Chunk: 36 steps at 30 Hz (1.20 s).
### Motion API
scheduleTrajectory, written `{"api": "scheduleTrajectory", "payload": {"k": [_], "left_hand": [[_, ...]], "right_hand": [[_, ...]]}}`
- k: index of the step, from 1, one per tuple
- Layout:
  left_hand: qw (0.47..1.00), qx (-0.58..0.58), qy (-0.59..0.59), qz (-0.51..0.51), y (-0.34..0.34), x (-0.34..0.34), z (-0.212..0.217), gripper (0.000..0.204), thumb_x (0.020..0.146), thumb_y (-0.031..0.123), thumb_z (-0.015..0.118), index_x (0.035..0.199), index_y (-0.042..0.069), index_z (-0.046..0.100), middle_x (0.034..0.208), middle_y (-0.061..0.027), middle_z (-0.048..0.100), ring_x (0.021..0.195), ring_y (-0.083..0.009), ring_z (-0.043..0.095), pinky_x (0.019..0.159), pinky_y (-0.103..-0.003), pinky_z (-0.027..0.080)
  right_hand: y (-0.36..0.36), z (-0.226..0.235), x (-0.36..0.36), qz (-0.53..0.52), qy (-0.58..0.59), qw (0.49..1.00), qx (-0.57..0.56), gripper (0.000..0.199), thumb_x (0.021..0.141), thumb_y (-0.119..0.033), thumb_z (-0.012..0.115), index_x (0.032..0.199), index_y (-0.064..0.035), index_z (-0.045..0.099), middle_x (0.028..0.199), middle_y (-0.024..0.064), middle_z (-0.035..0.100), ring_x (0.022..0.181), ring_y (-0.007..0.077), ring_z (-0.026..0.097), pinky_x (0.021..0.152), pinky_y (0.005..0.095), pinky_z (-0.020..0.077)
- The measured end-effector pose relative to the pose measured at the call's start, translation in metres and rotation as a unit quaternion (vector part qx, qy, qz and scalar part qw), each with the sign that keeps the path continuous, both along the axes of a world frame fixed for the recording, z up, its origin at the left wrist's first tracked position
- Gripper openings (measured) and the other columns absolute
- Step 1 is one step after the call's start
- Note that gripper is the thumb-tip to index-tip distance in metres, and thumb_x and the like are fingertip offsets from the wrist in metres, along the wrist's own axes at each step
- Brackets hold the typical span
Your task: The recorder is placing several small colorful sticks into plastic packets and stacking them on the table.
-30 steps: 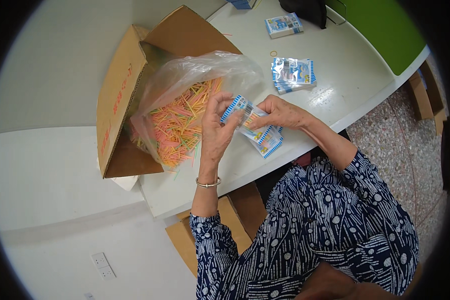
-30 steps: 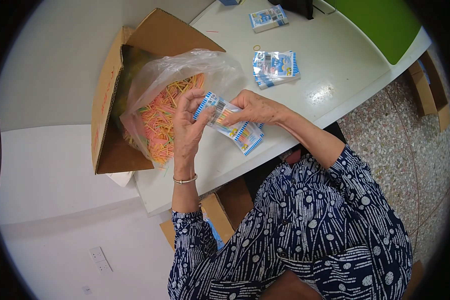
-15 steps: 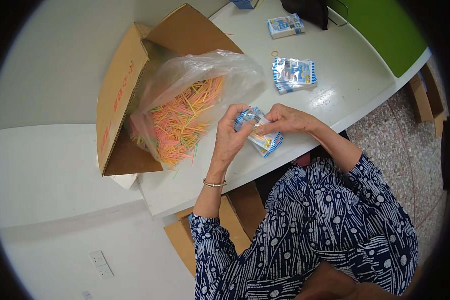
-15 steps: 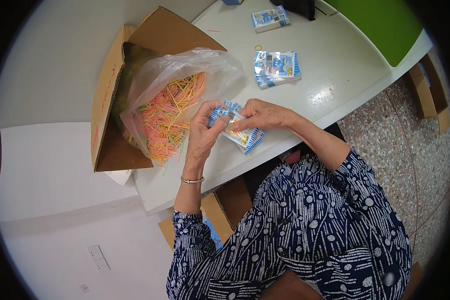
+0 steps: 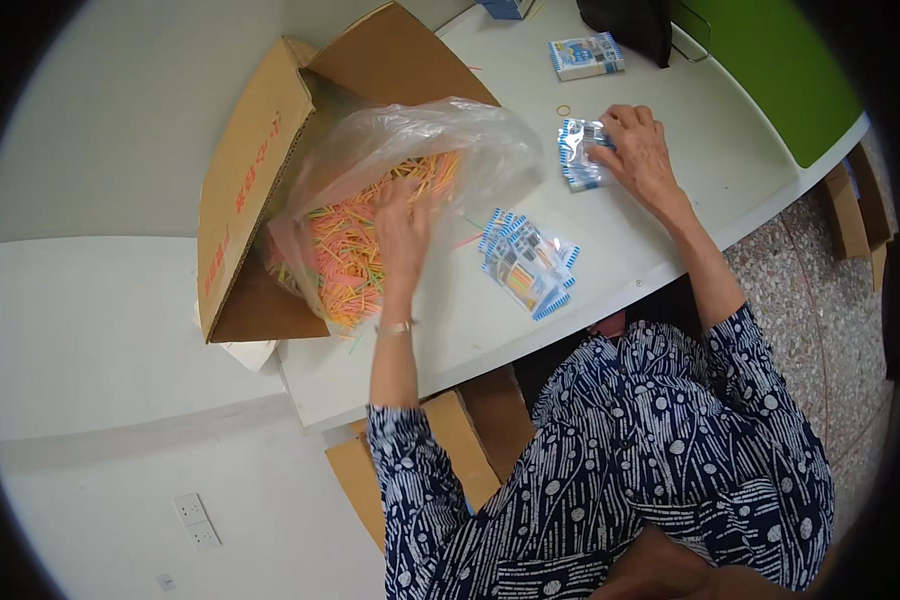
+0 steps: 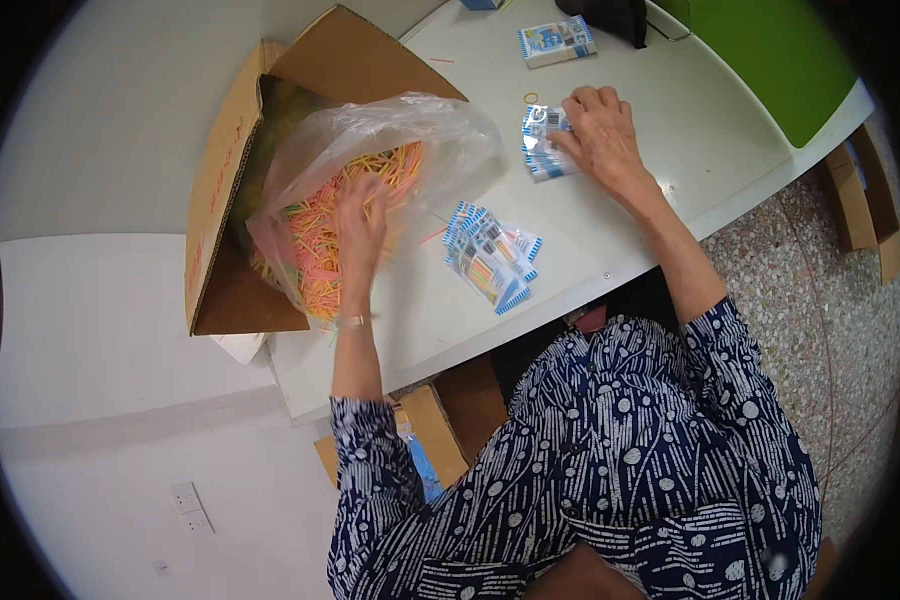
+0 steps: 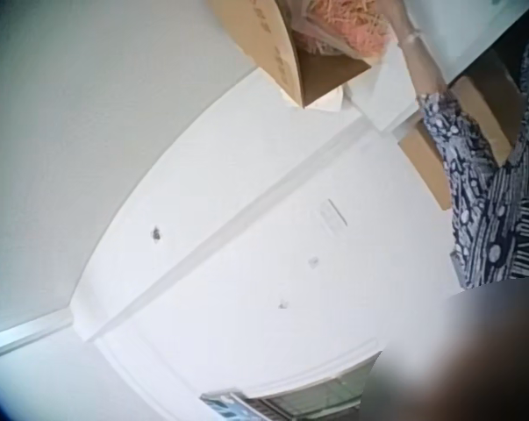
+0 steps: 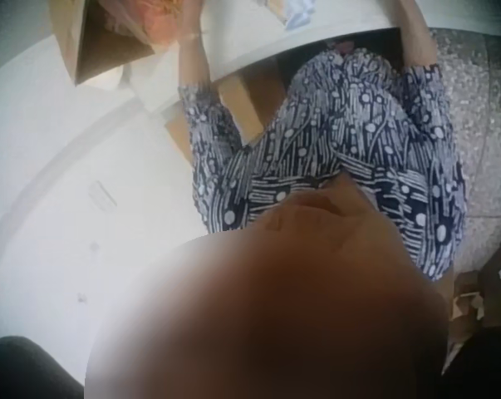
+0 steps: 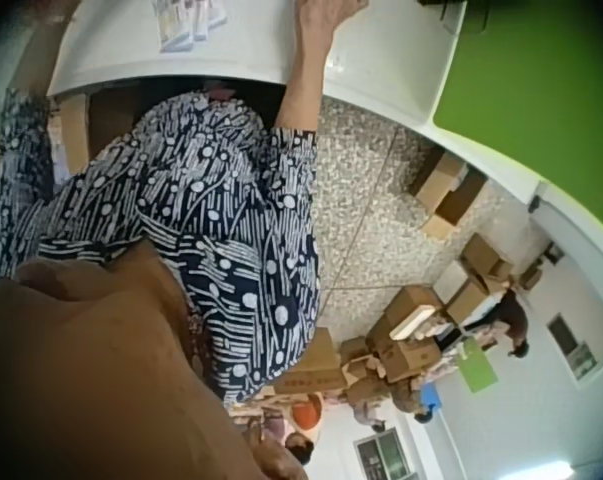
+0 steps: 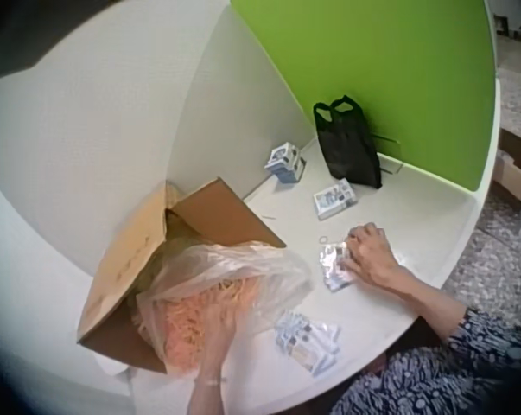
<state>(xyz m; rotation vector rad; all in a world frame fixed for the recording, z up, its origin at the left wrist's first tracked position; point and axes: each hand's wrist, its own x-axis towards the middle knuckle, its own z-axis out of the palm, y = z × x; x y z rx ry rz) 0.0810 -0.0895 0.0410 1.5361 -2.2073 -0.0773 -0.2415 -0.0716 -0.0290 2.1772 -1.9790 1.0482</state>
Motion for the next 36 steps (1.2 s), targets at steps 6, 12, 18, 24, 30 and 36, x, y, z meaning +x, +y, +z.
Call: {"api": "scheduleTrajectory", "payload": {"k": [6,12,18,24,30,36], "left_hand": [[0.956,-0.029,-0.291,0.006,-0.053,0.060,-0.030,0.038,0.073,0.021,0.067,0.106,0.004,0.058,0.120,-0.0173,0.052,0.109,-0.0392,0.046,0.087,-0.053,0.039],[0.949,0.141,-0.282,-0.011,-0.071,0.042,-0.020,0.052,0.070,0.029,0.068,0.113,0.004,0.054,0.125,-0.0207,0.044,0.119,-0.0437,0.036,0.096,-0.060,0.030],[0.946,0.034,-0.320,0.032,-0.070,0.036,-0.040,0.035,0.080,0.018,0.052,0.107,-0.002,0.059,0.126,-0.0249,0.048,0.121,-0.0422,0.038,0.103,-0.057,0.022],[0.960,-0.018,-0.278,0.034,-0.066,0.054,-0.056,0.033,0.083,0.011,0.046,0.109,-0.004,0.056,0.119,-0.0249,0.051,0.116,-0.0427,0.042,0.099,-0.057,0.027],[0.988,-0.026,-0.146,0.042,-0.069,0.058,-0.059,0.025,0.087,0.016,0.049,0.102,-0.004,0.053,0.097,-0.0251,0.056,0.095,-0.0405,0.053,0.082,-0.049,0.042],[0.993,-0.045,0.089,0.065,-0.072,0.054,-0.053,0.026,0.094,0.021,0.045,0.096,-0.004,0.055,0.090,-0.0202,0.061,0.091,-0.0349,0.057,0.079,-0.043,0.043]], "right_hand": [[-0.008,-0.005,0.003,0.029,0.004,0.998,0.053,0.030,0.074,-0.025,0.071,0.094,-0.0038,0.065,0.104,0.0071,0.056,0.102,0.0256,0.047,0.086,0.0391,0.0370],[-0.013,-0.014,-0.006,0.028,-0.005,0.999,0.033,0.021,0.076,-0.020,0.069,0.089,-0.0040,0.066,0.101,0.0063,0.056,0.100,0.0249,0.047,0.085,0.0389,0.0365],[-0.015,-0.022,-0.002,0.016,-0.007,0.997,-0.074,0.015,0.079,-0.013,0.065,0.090,-0.0039,0.062,0.102,0.0072,0.056,0.103,0.0257,0.047,0.086,0.0395,0.0357],[-0.006,0.006,-0.004,0.043,-0.042,0.996,-0.065,0.021,0.079,-0.010,0.064,0.098,-0.0041,0.056,0.097,0.0101,0.057,0.099,0.0259,0.050,0.088,0.0404,0.0354],[-0.005,-0.005,-0.013,0.062,-0.125,0.989,-0.045,0.020,0.079,-0.007,0.064,0.096,-0.0027,0.055,0.090,0.0122,0.057,0.086,0.0272,0.055,0.078,0.0374,0.0421],[-0.002,0.005,-0.014,0.063,-0.127,0.990,0.006,0.011,0.083,-0.008,0.060,0.092,-0.0022,0.056,0.078,0.0123,0.057,0.071,0.0278,0.056,0.065,0.0365,0.0450]]}}
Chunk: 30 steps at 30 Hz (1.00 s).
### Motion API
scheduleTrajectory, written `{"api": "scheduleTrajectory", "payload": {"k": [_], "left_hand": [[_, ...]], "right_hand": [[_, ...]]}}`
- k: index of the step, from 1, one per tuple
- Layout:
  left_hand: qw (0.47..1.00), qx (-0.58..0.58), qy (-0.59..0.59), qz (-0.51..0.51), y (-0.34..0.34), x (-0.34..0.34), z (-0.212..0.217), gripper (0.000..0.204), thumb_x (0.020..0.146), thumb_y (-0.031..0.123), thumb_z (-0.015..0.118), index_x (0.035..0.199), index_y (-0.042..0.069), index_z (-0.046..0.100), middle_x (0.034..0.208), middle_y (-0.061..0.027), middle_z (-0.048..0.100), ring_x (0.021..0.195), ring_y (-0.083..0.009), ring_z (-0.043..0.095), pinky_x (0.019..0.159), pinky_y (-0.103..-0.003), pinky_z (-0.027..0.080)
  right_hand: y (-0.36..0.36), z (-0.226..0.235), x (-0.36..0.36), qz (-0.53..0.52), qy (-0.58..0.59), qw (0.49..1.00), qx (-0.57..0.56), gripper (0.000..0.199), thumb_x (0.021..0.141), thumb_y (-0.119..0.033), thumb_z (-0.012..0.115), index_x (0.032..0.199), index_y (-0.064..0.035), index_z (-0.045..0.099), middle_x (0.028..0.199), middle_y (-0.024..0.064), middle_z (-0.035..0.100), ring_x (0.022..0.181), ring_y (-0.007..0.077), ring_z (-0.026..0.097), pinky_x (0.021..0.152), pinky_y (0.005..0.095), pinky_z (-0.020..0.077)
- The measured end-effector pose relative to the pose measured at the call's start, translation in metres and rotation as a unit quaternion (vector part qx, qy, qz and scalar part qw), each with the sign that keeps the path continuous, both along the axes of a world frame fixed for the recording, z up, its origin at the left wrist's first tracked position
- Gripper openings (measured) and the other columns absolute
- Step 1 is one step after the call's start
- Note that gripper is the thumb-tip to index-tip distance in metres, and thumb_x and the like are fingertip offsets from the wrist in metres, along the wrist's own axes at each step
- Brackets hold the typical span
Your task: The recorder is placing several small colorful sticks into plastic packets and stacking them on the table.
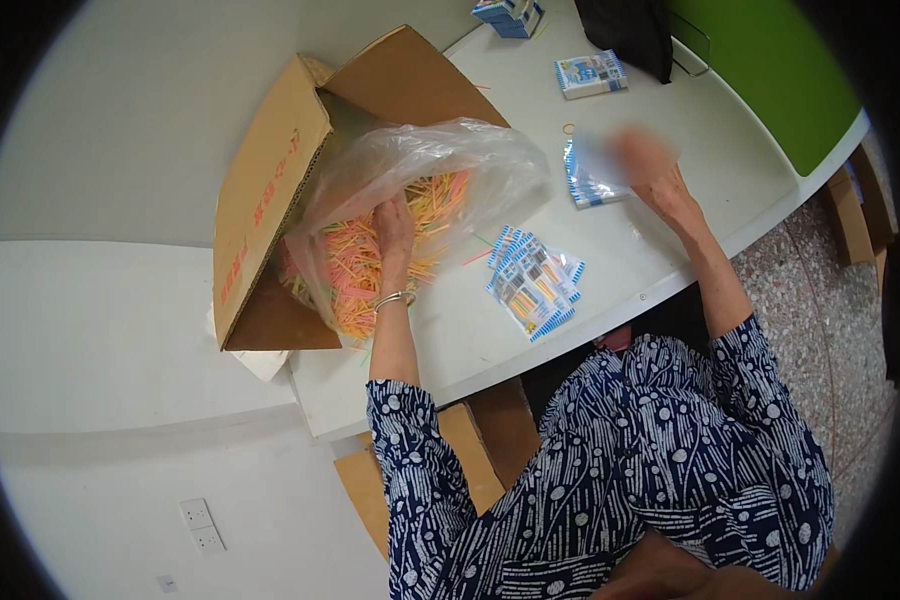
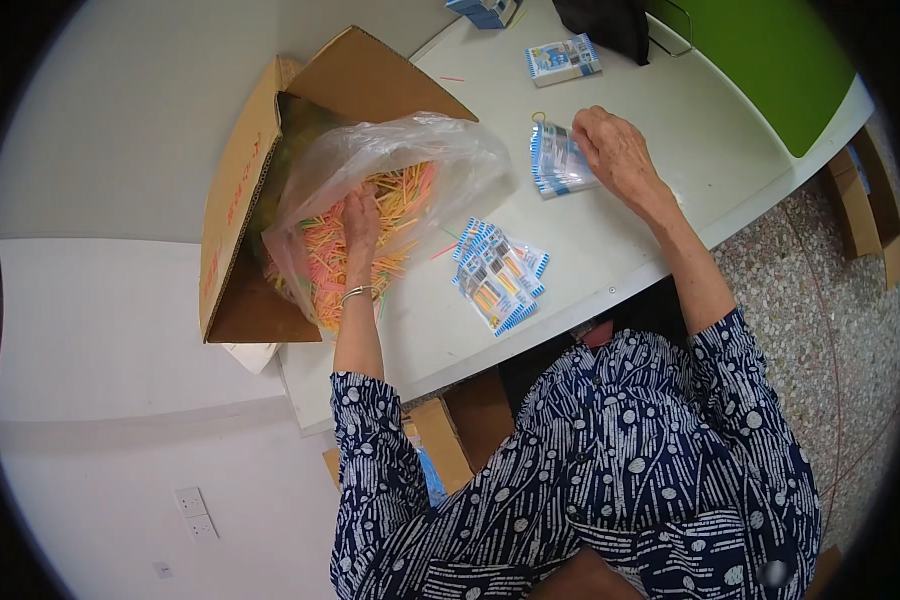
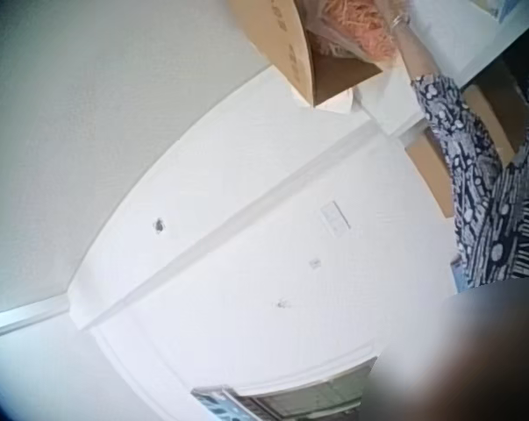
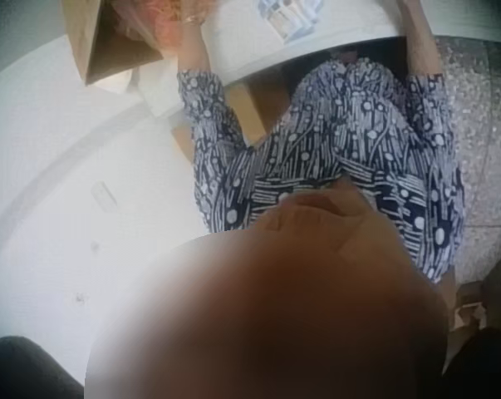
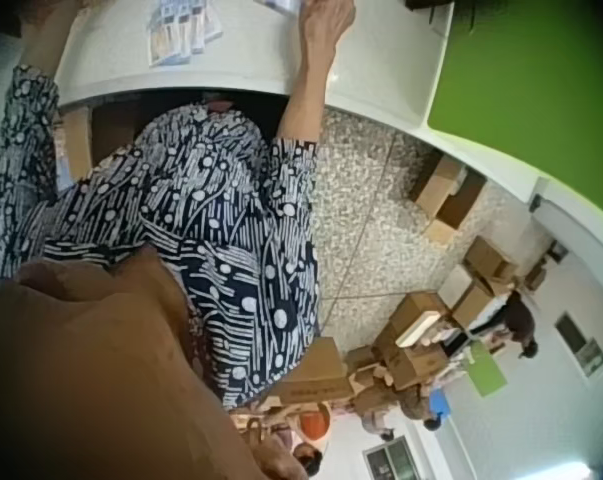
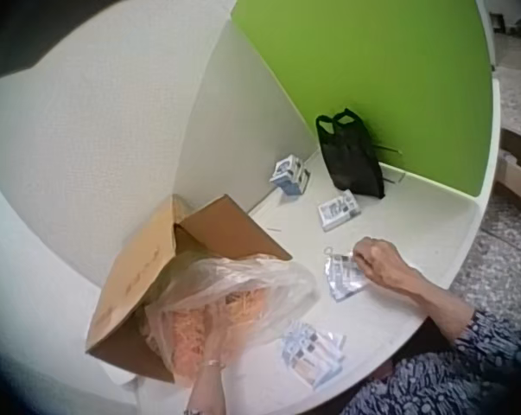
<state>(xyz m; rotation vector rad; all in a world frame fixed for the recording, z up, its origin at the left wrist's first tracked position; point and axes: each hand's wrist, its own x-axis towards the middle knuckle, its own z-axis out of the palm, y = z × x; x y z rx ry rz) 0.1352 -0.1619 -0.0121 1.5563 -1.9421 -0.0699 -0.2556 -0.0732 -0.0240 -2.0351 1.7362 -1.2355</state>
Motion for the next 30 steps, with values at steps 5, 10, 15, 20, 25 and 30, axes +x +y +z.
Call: {"api": "scheduleTrajectory", "payload": {"k": [5,10,15,20,25,30], "left_hand": [[0.961,0.108,0.256,-0.010,0.006,0.012,0.014,0.025,0.097,0.019,0.039,0.101,0.002,0.056,0.086,-0.0112,0.061,0.088,-0.0249,0.058,0.078,-0.035,0.046],[0.745,0.173,0.644,-0.023,0.014,-0.007,0.018,0.023,0.098,0.015,0.033,0.111,0.005,0.049,0.094,-0.0115,0.059,0.088,-0.0257,0.057,0.081,-0.039,0.047],[0.552,0.277,0.785,-0.055,0.025,-0.002,0.010,0.021,0.099,0.020,0.032,0.105,0.004,0.045,0.103,-0.0145,0.056,0.093,-0.0287,0.054,0.086,-0.048,0.044],[0.580,0.282,0.764,-0.029,0.043,-0.036,0.015,0.018,0.098,0.016,0.035,0.107,0.005,0.046,0.103,-0.0125,0.055,0.095,-0.0256,0.054,0.085,-0.047,0.044],[0.582,0.271,0.767,0.005,0.049,-0.033,0.022,0.025,0.097,0.017,0.037,0.116,0.003,0.045,0.116,-0.0139,0.056,0.107,-0.0270,0.054,0.094,-0.048,0.042],[0.631,0.250,0.734,0.039,0.055,-0.048,0.033,0.026,0.097,0.015,0.036,0.110,-0.001,0.052,0.111,-0.0133,0.059,0.104,-0.0243,0.057,0.092,-0.041,0.047]], "right_hand": [[0.016,0.035,0.016,0.017,-0.098,0.995,0.025,0.013,0.087,-0.012,0.058,0.087,0.0006,0.059,0.069,0.0074,0.058,0.061,0.0221,0.055,0.060,0.0316,0.0449],[0.027,0.031,0.037,0.233,-0.509,0.808,0.185,0.016,0.087,-0.020,0.062,0.088,-0.0046,0.063,0.077,-0.0032,0.061,0.068,0.0023,0.054,0.064,0.0202,0.0447],[0.029,0.020,0.103,0.267,-0.650,0.664,0.256,0.017,0.090,-0.021,0.059,0.096,-0.0058,0.061,0.086,-0.0006,0.064,0.079,0.0044,0.059,0.072,0.0198,0.0468],[0.020,0.023,0.152,0.258,-0.752,0.538,0.282,0.019,0.093,-0.018,0.054,0.106,-0.0039,0.056,0.096,0.0023,0.063,0.087,0.0076,0.059,0.080,0.0250,0.0491],[-0.001,0.022,0.188,0.281,-0.664,0.639,0.268,0.025,0.095,-0.023,0.050,0.110,-0.0044,0.054,0.095,0.0020,0.061,0.081,0.0064,0.060,0.069,0.0220,0.0518],[-0.006,0.023,0.197,0.319,-0.561,0.738,0.198,0.026,0.095,-0.026,0.049,0.110,-0.0051,0.052,0.091,-0.0016,0.058,0.075,0.0019,0.054,0.062,0.0188,0.0465]]}}
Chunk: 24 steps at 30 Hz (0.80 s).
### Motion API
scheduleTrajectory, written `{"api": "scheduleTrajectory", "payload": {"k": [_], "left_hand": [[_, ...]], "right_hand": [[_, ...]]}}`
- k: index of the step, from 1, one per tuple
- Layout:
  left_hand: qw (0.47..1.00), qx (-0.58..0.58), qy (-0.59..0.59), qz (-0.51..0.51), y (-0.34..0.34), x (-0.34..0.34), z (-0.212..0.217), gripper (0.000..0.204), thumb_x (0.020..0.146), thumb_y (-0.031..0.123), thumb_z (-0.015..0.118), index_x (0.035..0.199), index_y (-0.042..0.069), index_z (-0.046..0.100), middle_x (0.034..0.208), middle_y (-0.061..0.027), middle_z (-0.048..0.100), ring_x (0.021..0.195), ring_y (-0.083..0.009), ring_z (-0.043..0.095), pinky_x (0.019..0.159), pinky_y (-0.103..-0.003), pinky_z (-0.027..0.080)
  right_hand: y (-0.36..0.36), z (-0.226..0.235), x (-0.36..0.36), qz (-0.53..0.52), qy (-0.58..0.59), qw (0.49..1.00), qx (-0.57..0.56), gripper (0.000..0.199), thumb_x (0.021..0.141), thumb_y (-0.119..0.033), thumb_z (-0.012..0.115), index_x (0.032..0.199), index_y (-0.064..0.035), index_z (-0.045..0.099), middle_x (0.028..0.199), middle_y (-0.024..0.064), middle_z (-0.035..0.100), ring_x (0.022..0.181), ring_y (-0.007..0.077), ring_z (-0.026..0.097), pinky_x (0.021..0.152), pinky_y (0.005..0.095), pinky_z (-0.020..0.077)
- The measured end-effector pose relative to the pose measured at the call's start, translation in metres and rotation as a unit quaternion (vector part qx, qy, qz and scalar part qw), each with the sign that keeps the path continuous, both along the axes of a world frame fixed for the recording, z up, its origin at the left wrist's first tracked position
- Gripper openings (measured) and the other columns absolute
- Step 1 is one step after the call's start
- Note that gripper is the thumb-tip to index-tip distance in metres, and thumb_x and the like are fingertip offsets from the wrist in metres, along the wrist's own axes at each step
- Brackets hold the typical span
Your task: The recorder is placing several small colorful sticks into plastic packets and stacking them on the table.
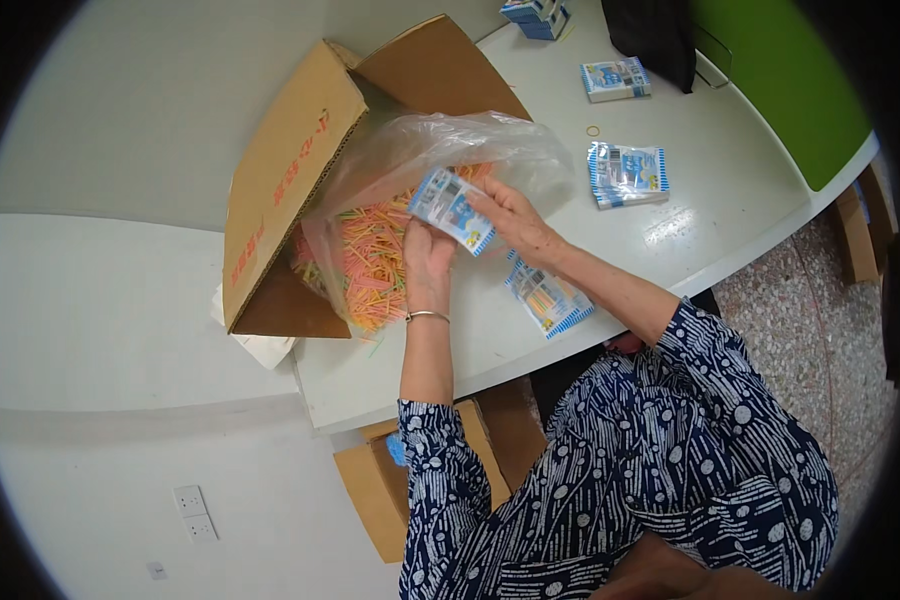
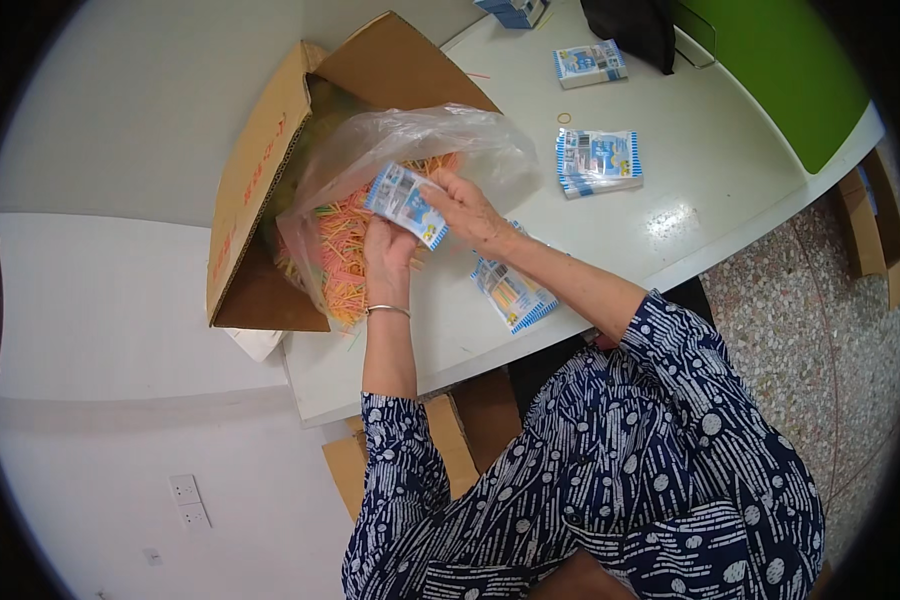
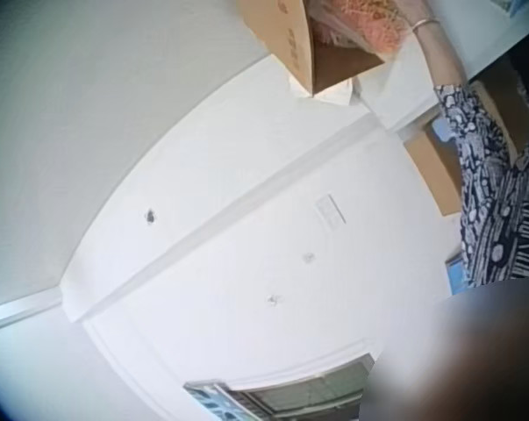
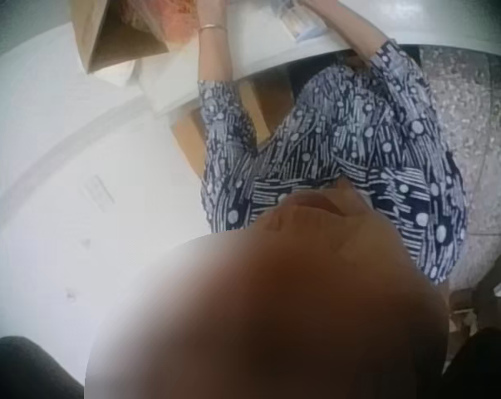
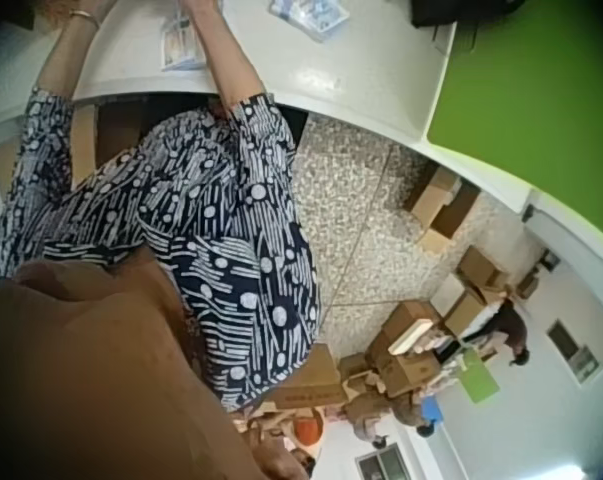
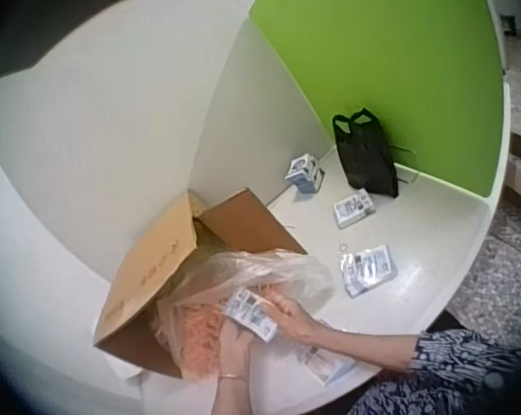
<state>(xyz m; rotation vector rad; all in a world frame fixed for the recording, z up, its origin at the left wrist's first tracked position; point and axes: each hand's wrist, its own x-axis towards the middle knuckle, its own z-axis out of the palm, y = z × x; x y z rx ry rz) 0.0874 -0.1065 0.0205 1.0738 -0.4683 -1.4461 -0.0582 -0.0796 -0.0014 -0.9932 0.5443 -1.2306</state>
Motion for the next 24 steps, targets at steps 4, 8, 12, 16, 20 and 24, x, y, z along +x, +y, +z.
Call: {"api": "scheduleTrajectory", "payload": {"k": [4,8,12,16,20,24], "left_hand": [[0.998,-0.054,-0.035,-0.010,-0.011,0.016,-0.019,0.022,0.095,0.013,0.040,0.105,0.000,0.055,0.106,-0.0120,0.061,0.098,-0.0233,0.059,0.086,-0.039,0.050],[0.997,-0.035,0.063,0.035,-0.024,0.007,-0.031,0.018,0.093,0.014,0.045,0.095,0.002,0.060,0.088,-0.0125,0.064,0.085,-0.0239,0.063,0.080,-0.037,0.053],[0.984,-0.108,-0.083,0.118,-0.028,0.028,-0.038,0.019,0.092,0.010,0.043,0.097,0.001,0.059,0.091,-0.0123,0.064,0.086,-0.0224,0.063,0.079,-0.036,0.054],[0.978,-0.138,-0.139,0.064,-0.023,0.014,-0.023,0.023,0.091,0.009,0.048,0.112,-0.001,0.051,0.095,-0.0137,0.063,0.085,-0.0237,0.064,0.077,-0.036,0.055],[0.989,-0.139,-0.030,0.031,-0.007,0.007,-0.013,0.012,0.093,0.012,0.050,0.100,0.003,0.050,0.088,-0.0105,0.061,0.078,-0.0193,0.062,0.068,-0.032,0.054],[0.989,-0.143,0.002,-0.032,0.001,0.002,-0.003,0.014,0.094,0.013,0.047,0.096,0.000,0.044,0.090,-0.0189,0.061,0.080,-0.0296,0.063,0.069,-0.041,0.055]], "right_hand": [[0.007,-0.013,0.031,-0.018,-0.044,0.999,0.004,0.022,0.095,-0.021,0.049,0.106,-0.0022,0.054,0.087,-0.0022,0.056,0.079,0.0022,0.048,0.068,0.0194,0.0430],[0.003,-0.015,0.031,-0.064,-0.064,0.995,0.035,0.022,0.093,-0.023,0.052,0.104,-0.0039,0.057,0.088,-0.0016,0.059,0.078,0.0035,0.052,0.070,0.0205,0.0440],[-0.005,-0.005,0.019,-0.020,-0.098,0.987,0.129,0.019,0.089,-0.021,0.058,0.100,-0.0051,0.060,0.087,0.0004,0.064,0.075,0.0057,0.057,0.069,0.0209,0.0452],[-0.017,-0.012,-0.003,-0.044,-0.054,0.997,0.041,0.018,0.085,-0.015,0.063,0.099,-0.0032,0.060,0.083,0.0018,0.065,0.071,0.0065,0.059,0.067,0.0198,0.0457],[-0.008,0.000,-0.011,0.023,0.008,0.999,0.044,0.017,0.080,-0.012,0.066,0.090,-0.0001,0.060,0.082,0.0035,0.064,0.071,0.0072,0.058,0.065,0.0215,0.0457],[-0.013,-0.016,-0.011,0.009,0.118,0.992,-0.037,0.016,0.075,-0.012,0.069,0.081,0.0003,0.061,0.079,0.0058,0.063,0.069,0.0084,0.056,0.063,0.0239,0.0446]]}}
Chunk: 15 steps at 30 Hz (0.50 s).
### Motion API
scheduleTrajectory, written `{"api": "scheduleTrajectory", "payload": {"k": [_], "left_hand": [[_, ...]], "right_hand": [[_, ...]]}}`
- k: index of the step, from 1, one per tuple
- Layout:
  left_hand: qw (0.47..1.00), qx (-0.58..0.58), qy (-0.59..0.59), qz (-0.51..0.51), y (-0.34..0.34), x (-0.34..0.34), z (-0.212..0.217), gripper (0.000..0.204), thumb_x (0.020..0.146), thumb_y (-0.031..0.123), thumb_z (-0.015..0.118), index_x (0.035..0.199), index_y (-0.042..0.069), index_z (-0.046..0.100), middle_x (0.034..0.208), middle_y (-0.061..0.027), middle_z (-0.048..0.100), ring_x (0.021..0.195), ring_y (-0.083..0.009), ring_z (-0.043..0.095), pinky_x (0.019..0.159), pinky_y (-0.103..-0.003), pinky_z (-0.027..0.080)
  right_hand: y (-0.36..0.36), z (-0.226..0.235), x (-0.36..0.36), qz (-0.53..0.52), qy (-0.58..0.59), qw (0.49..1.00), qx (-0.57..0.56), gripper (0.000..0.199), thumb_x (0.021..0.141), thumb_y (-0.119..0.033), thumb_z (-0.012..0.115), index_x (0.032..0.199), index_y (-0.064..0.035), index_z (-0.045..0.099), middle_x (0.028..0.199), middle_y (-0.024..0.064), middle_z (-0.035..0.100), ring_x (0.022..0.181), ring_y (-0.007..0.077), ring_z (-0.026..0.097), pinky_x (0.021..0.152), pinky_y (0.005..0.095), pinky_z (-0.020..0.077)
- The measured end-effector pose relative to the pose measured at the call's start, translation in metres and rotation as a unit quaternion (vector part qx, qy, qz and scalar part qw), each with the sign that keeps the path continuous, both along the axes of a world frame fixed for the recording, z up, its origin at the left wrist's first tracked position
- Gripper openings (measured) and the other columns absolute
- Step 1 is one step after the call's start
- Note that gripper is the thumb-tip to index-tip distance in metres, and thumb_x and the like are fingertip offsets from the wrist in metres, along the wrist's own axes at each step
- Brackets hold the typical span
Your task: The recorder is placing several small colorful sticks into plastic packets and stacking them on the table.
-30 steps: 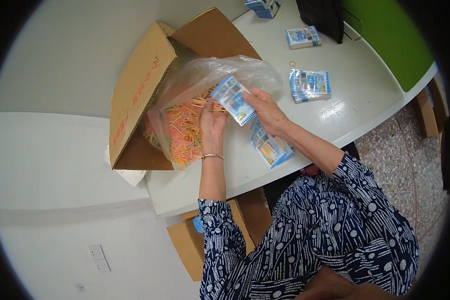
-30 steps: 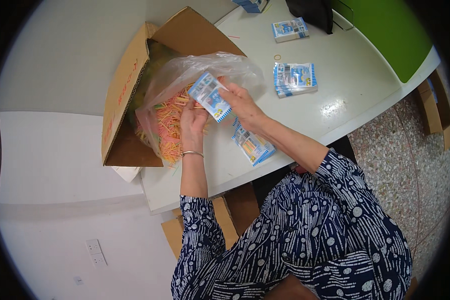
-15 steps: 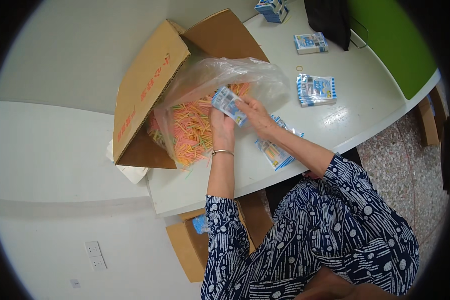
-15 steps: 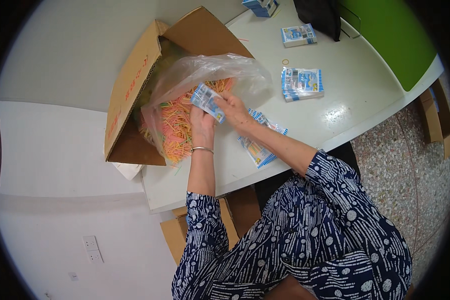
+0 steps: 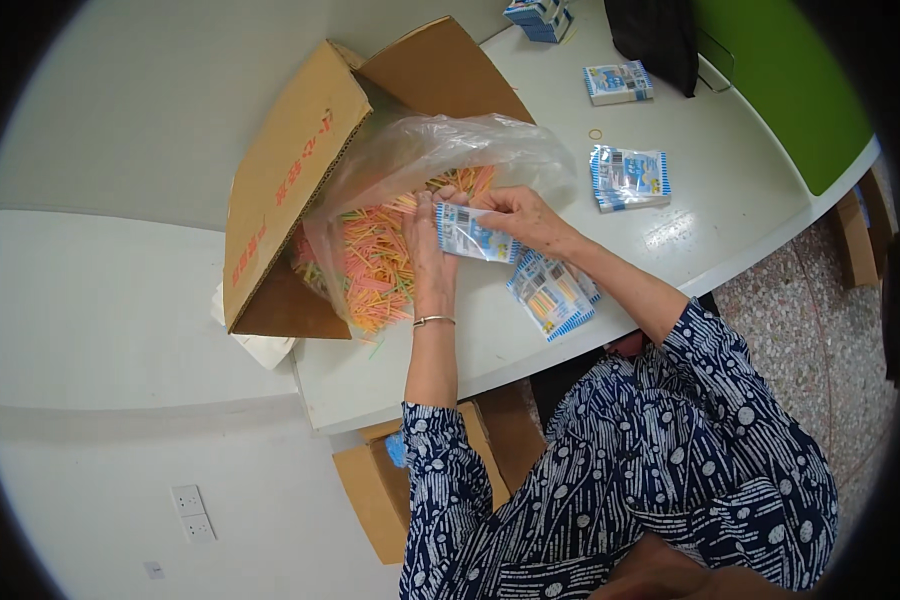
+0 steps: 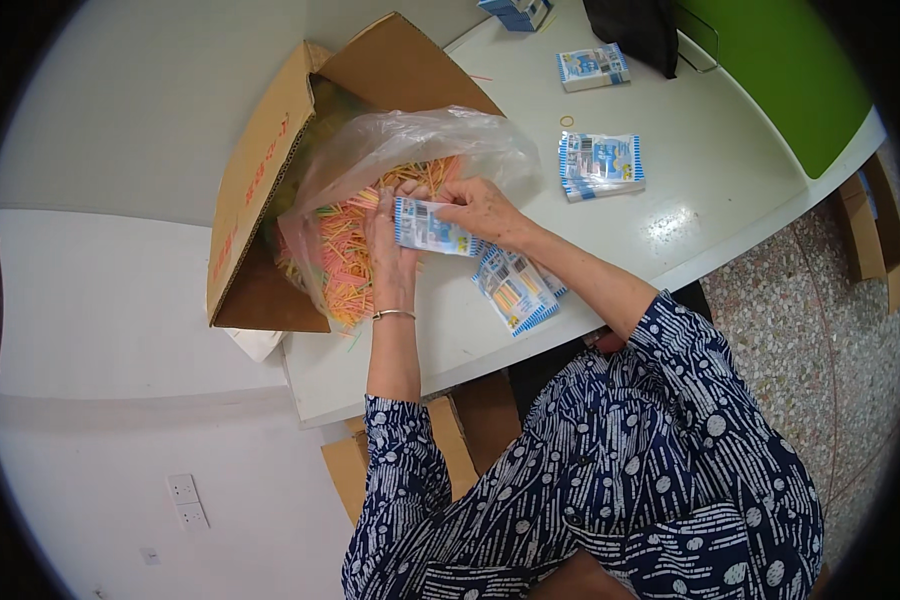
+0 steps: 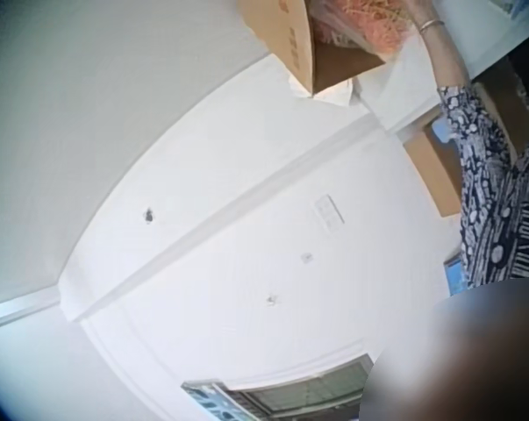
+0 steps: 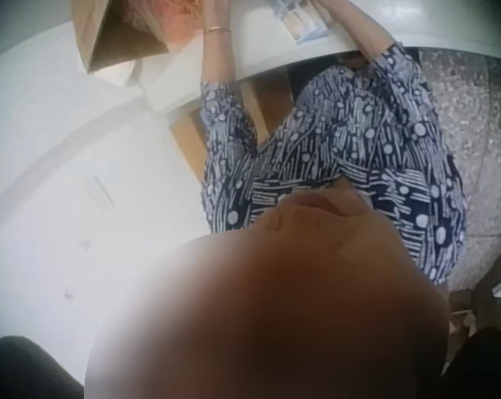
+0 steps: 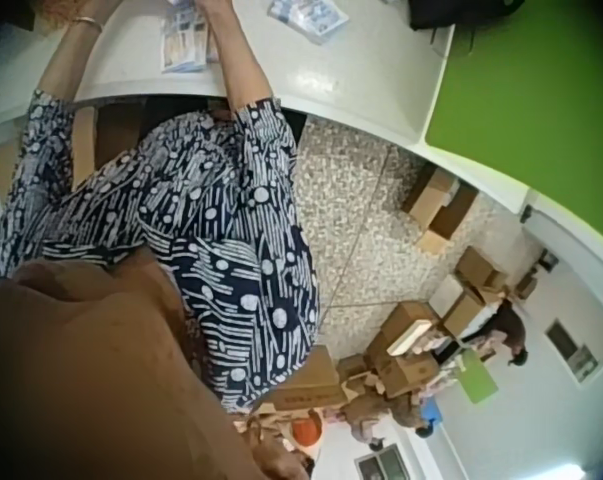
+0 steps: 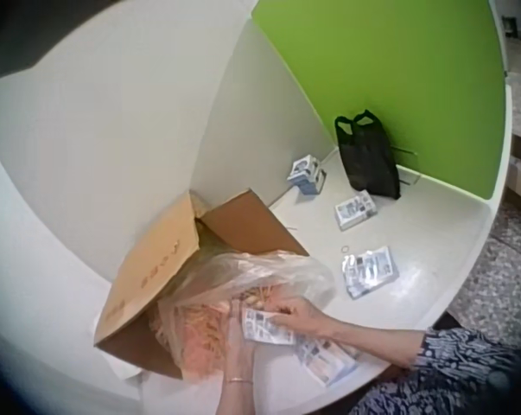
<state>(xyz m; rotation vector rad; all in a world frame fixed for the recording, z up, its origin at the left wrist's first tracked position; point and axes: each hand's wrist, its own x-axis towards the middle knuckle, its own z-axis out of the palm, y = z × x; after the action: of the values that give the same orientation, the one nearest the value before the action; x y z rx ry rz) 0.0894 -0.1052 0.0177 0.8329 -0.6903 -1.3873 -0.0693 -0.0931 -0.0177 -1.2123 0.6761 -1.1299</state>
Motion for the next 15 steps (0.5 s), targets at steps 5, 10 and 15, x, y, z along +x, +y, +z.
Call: {"api": "scheduleTrajectory", "payload": {"k": [5,10,15], "left_hand": [[0.995,0.062,-0.049,0.064,0.004,-0.006,0.005,0.015,0.095,0.014,0.045,0.102,0.000,0.041,0.091,-0.0159,0.057,0.083,-0.0273,0.060,0.075,-0.040,0.054],[0.997,0.048,-0.045,0.042,0.010,-0.015,0.001,0.018,0.096,0.017,0.046,0.104,0.001,0.042,0.094,-0.0154,0.057,0.086,-0.0274,0.060,0.078,-0.040,0.053],[0.995,0.002,-0.079,0.064,0.018,-0.015,0.008,0.021,0.096,0.019,0.046,0.105,0.001,0.042,0.093,-0.0147,0.057,0.081,-0.0251,0.061,0.073,-0.038,0.053]], "right_hand": [[0.011,0.015,-0.001,0.012,0.057,0.997,-0.050,0.019,0.073,-0.015,0.069,0.083,0.0004,0.063,0.077,0.0074,0.064,0.069,0.0109,0.058,0.062,0.0267,0.0456],[0.014,0.011,-0.006,-0.015,0.135,0.988,-0.073,0.019,0.072,-0.017,0.069,0.082,-0.0004,0.067,0.071,0.0106,0.064,0.065,0.0136,0.059,0.062,0.0293,0.0464],[0.016,0.018,-0.020,-0.013,0.129,0.989,-0.066,0.023,0.081,-0.019,0.064,0.086,0.0024,0.068,0.066,0.0038,0.061,0.059,0.0067,0.050,0.054,0.0255,0.0413]]}}
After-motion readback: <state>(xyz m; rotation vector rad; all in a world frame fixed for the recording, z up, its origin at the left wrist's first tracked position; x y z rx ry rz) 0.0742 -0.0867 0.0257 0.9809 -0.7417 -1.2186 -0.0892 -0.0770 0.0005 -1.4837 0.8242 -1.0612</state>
